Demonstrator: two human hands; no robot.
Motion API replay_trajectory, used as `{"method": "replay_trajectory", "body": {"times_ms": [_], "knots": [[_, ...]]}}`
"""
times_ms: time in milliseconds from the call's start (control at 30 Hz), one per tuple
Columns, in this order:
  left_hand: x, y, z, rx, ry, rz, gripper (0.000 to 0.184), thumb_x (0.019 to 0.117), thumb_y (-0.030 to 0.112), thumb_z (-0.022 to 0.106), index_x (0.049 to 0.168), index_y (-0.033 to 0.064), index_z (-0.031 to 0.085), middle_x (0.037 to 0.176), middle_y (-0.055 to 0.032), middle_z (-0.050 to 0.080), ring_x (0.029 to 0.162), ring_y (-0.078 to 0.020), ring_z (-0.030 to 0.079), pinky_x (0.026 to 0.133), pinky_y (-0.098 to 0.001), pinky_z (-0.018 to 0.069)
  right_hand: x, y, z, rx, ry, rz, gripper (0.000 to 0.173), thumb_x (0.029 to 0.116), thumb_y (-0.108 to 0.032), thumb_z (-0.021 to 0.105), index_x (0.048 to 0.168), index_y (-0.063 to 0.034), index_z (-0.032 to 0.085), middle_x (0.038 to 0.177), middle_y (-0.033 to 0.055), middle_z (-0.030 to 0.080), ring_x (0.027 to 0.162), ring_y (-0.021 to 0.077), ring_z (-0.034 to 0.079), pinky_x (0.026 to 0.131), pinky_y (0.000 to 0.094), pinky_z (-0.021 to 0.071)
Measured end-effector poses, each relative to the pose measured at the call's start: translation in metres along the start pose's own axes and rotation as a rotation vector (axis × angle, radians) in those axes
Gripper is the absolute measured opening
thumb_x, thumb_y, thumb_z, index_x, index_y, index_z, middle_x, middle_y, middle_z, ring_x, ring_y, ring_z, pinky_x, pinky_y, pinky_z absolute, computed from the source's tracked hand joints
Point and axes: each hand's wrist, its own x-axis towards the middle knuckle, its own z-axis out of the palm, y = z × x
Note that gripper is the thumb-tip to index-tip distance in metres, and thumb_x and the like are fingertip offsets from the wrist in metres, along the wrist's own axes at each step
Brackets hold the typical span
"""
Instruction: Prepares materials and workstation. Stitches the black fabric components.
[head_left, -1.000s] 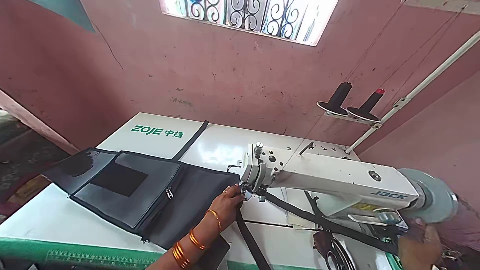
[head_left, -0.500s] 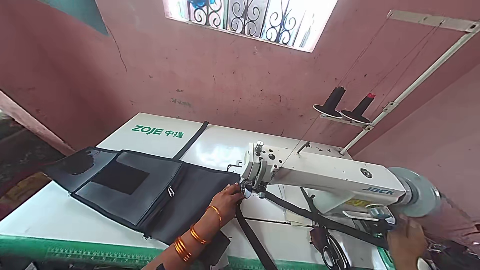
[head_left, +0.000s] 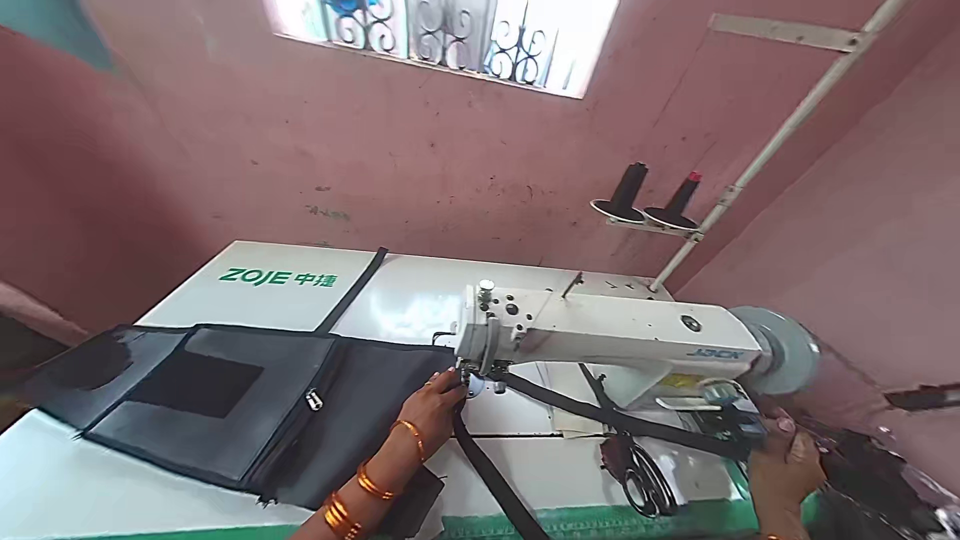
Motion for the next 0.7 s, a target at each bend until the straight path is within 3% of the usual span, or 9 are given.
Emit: {"method": "replay_trajectory", "body": {"times_ms": [100,200,300,367,467,500,567,633,700], "knots": [[-0.006,0.001,0.0,-0.005,0.044,0.012,0.027,0.0876,-0.004,0.064,0.108,0.0057,0.079,0.125,-0.0203,0.07,0.119,-0.0394,0.067,0.095,-0.0591,0.0553,-0.017,-0.023,-0.038,0.044,0.077,-0.083,0.036,0.1039,-0.009,0.047,0.116,0.0215,0.061,0.122,0.0382,0.063,0.118,0.0414,0.064,0.105,0.0432,0.0489],[-0.013,0.023,0.005,-0.016,0.125,0.072,0.022,0.0904,-0.003,0.06,0.103,-0.0012,0.079,0.118,-0.0245,0.071,0.111,-0.0443,0.069,0.092,-0.0623,0.0557,-0.031,-0.029,-0.065,-0.063,0.097,-0.193,0.026,0.0979,-0.007,0.056,0.105,0.0141,0.069,0.112,0.0304,0.07,0.111,0.0418,0.067,0.101,0.0496,0.0517],[-0.022,0.064,0.014,-0.052,0.133,0.206,0.024,0.0905,-0.002,0.056,0.098,-0.0043,0.078,0.109,-0.0238,0.075,0.104,-0.0434,0.072,0.089,-0.0572,0.0573,-0.043,-0.01,-0.07,-0.199,0.063,-0.179,0.018,0.0909,0.001,0.061,0.102,0.0096,0.073,0.107,0.0267,0.072,0.106,0.0474,0.067,0.099,0.0598,0.0496],[-0.006,0.083,0.029,-0.04,0.105,0.282,0.025,0.0902,-0.001,0.058,0.107,-0.0053,0.076,0.115,-0.0245,0.073,0.111,-0.0437,0.07,0.094,-0.0563,0.0565,-0.044,0.001,-0.073,-0.265,-0.055,-0.022,0.023,0.0873,0.008,0.063,0.108,0.0094,0.072,0.112,0.0294,0.07,0.111,0.0523,0.062,0.101,0.0633,0.0462],[0.044,0.103,0.046,0.094,-0.15,0.137,0.052,0.0892,-0.005,0.067,0.141,-0.0048,0.058,0.144,-0.0259,0.058,0.141,-0.044,0.049,0.117,-0.0583,0.0362,-0.029,0.017,-0.068,-0.338,-0.211,0.156,0.033,0.0875,0.012,0.06,0.118,0.0054,0.071,0.124,0.0286,0.067,0.122,0.0518,0.057,0.106,0.0625,0.0417],[0.06,0.109,0.049,0.159,-0.267,0.067,0.059,0.0915,-0.003,0.066,0.148,-0.0015,0.051,0.147,-0.0237,0.056,0.145,-0.0406,0.045,0.123,-0.0568,0.0258,-0.023,0.028,-0.063,-0.366,-0.238,0.111,0.035,0.0868,0.013,0.059,0.118,0.0029,0.072,0.124,0.026,0.068,0.122,0.0502,0.057,0.106,0.0617,0.0424],[0.084,0.122,0.054,0.311,-0.451,-0.019,0.056,0.0969,0.007,0.062,0.152,0.0064,0.049,0.136,-0.0193,0.065,0.139,-0.0357,0.052,0.126,-0.0558,0.0157,-0.005,0.047,-0.054,-0.471,-0.374,-0.028,0.044,0.0859,0.013,0.054,0.123,-0.0037,0.072,0.127,0.0197,0.069,0.124,0.0469,0.057,0.101,0.062,0.0439],[0.091,0.138,0.054,0.428,-0.558,-0.008,0.041,0.1027,0.019,0.058,0.142,0.0115,0.061,0.13,-0.0175,0.068,0.134,-0.0362,0.054,0.122,-0.0587,0.0204,0.011,0.055,-0.054,-0.571,-0.548,-0.073,0.037,0.0922,0.006,0.054,0.121,-0.0069,0.073,0.124,0.0169,0.07,0.126,0.044,0.054,0.103,0.0617,0.0396],[0.084,0.14,0.055,0.477,-0.451,0.12,0.022,0.1014,0.019,0.061,0.113,0.0086,0.077,0.112,-0.0204,0.073,0.12,-0.0421,0.062,0.107,-0.062,0.0396,0.015,0.069,-0.062,-0.47,-0.368,-0.224,0.021,0.0916,0.001,0.06,0.099,-0.0026,0.079,0.103,0.0187,0.074,0.111,0.0456,0.063,0.094,0.0645,0.0446]]}}
